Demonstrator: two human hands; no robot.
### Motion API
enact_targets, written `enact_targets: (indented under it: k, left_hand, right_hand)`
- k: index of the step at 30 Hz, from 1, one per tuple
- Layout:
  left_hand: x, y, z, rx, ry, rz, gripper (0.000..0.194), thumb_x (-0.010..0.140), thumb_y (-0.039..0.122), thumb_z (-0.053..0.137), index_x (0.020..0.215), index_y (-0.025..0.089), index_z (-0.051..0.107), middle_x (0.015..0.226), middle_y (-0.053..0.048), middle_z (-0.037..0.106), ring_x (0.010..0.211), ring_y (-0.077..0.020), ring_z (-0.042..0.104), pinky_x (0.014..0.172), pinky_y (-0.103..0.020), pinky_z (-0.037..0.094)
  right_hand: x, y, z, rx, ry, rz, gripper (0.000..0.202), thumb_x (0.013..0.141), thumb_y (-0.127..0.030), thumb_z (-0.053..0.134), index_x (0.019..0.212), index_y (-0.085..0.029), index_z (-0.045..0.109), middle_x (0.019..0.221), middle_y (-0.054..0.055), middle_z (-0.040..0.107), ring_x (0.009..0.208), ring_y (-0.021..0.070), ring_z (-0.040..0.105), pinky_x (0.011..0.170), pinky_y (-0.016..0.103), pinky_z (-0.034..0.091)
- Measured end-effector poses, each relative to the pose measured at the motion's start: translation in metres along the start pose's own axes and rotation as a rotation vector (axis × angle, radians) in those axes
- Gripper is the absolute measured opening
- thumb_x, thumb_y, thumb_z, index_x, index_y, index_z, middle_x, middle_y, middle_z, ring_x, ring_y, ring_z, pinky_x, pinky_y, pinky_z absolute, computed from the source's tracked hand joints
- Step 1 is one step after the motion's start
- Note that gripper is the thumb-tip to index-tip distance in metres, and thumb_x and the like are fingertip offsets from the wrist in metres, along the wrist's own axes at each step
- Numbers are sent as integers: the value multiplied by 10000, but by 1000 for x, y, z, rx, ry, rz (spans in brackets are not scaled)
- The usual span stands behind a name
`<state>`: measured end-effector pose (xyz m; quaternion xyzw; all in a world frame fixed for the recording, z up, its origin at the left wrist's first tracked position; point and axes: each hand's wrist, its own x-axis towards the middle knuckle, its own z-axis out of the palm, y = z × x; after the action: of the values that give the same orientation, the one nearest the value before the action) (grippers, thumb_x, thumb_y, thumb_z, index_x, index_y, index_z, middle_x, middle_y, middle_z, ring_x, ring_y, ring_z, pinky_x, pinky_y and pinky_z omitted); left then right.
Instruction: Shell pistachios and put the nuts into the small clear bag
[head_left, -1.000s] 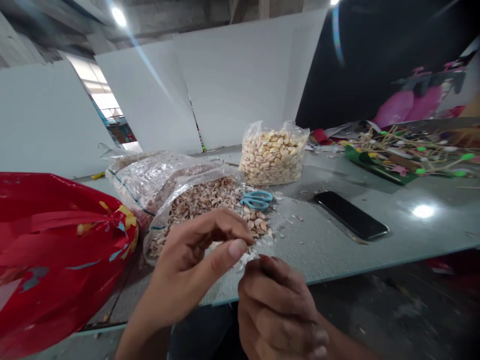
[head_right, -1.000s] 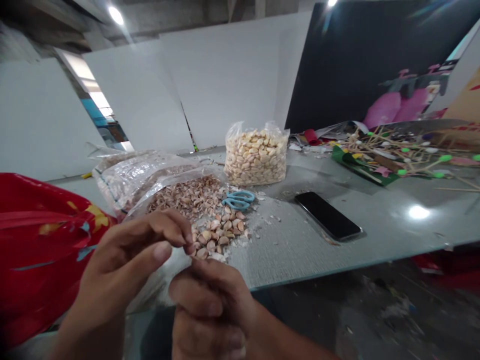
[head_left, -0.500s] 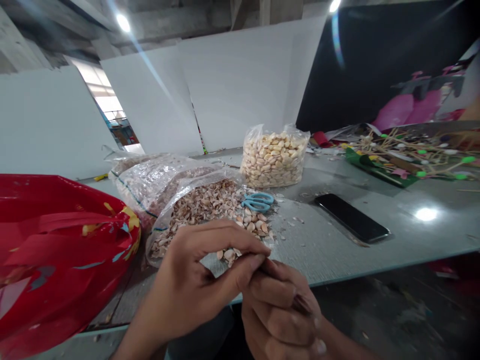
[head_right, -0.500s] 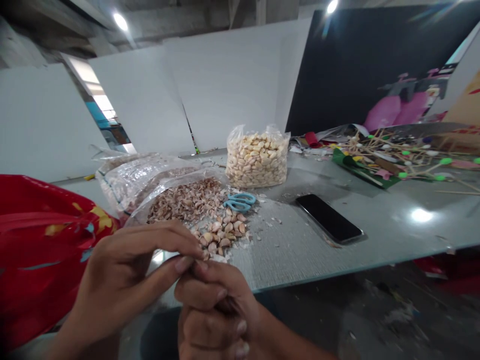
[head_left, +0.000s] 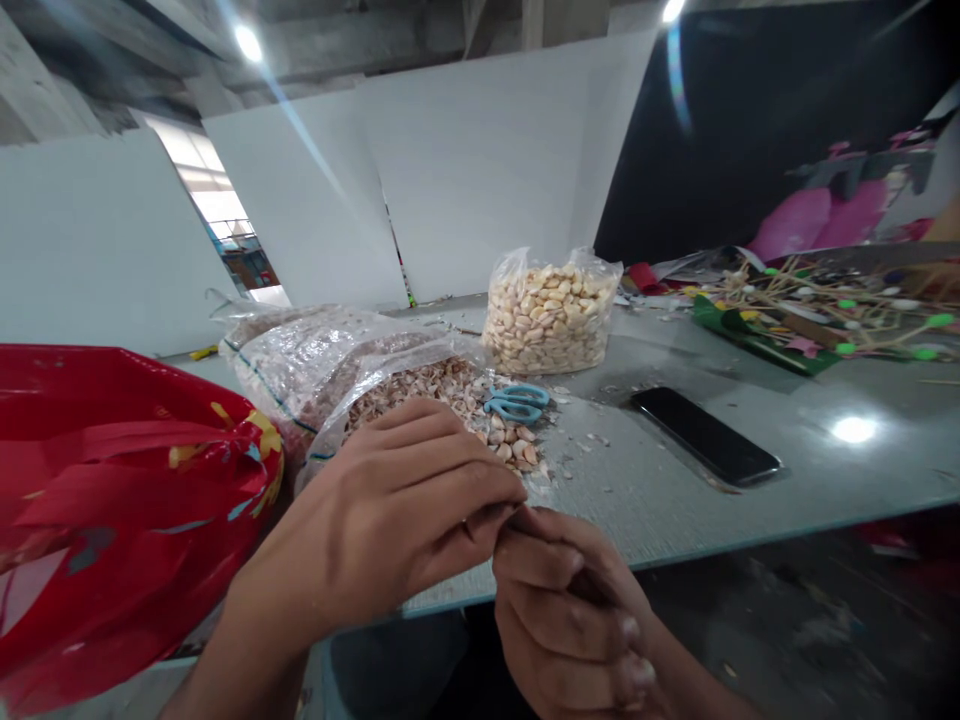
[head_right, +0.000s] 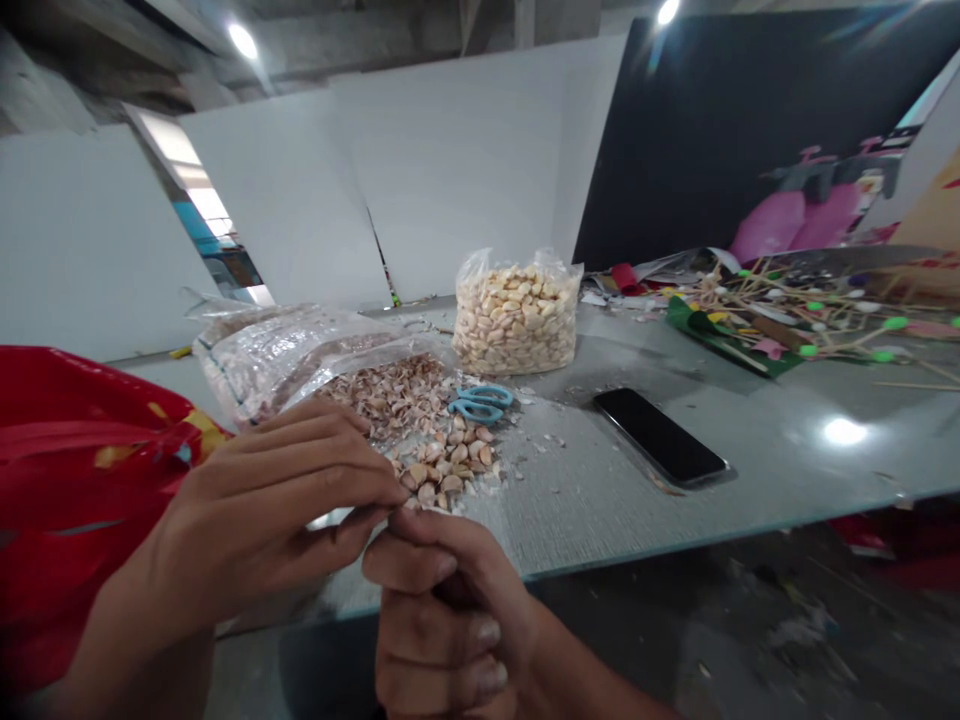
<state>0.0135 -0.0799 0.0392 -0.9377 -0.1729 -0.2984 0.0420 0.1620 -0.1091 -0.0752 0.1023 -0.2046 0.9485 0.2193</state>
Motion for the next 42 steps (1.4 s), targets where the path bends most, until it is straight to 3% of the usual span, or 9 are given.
enact_targets:
  k: [5,11,16,19,22,26,28,38,42]
  left_hand:
    - [0,2,2,28,30,22,74,846,187,565,883,188,629,794,-20,672,743,-119,602,898,-319,459]
    - [-2,5,-1,-23,39,-24,154,822,124,521,883,201,641,804,-18,682,744,-120,616,872,-315,477]
    - [-4,5,-2,-136,98,-105,192,789,116,534,922,202,642,848,-53,695,769,-154,626,779,-320,506]
    - [-4,4,-2,-165,94,-118,153,789,144,571,904,206,649,835,-55,699,771,-159,632,760,-311,507]
    - [-2,4,-3,-157,65,-105,120,793,158,593,878,213,657,823,-43,701,773,-151,634,779,-303,495]
    - [0,3,-5,-109,27,-82,104,817,183,581,866,222,664,817,-33,700,778,-147,633,808,-303,476]
    - [1,1,-7,-88,0,-47,101,829,196,576,873,222,664,820,-30,698,783,-143,629,836,-302,464]
    - [5,-8,-5,-79,-142,-13,157,887,244,495,913,212,647,822,-32,685,785,-136,610,860,-286,444]
    - [4,-8,-1,-119,-127,-32,138,864,222,515,905,210,647,788,-25,683,742,-129,607,840,-292,450]
  right_hand:
    - [2,3,-5,75,-253,-56,540,809,-683,-68,660,-222,169,251,-146,276,145,17,245,300,92,337]
    - [1,7,-12,74,-252,22,541,789,-682,-100,662,-229,165,264,-143,263,149,20,263,294,82,315]
    - [2,14,-20,-21,68,118,574,733,-701,-191,644,-234,130,243,-146,164,148,21,225,296,92,285]
    - [0,16,-21,-31,106,130,598,718,-719,-206,639,-233,134,238,-147,144,144,21,200,288,92,276]
    - [1,11,-14,29,-40,73,619,732,-716,-196,632,-226,168,234,-138,202,149,23,238,301,98,312]
    - [9,-1,3,151,-464,-60,647,764,-709,-155,618,-209,231,280,-107,361,195,15,331,334,99,367]
    - [12,-6,10,186,-538,-75,652,789,-692,-140,618,-205,258,293,-103,369,209,13,345,338,96,381]
    - [7,-9,5,204,-457,-72,630,817,-672,-127,627,-206,252,298,-107,373,204,12,320,319,95,389]
    - [0,-10,3,113,-246,-27,578,827,-688,-60,648,-210,212,272,-127,346,179,6,262,303,85,360]
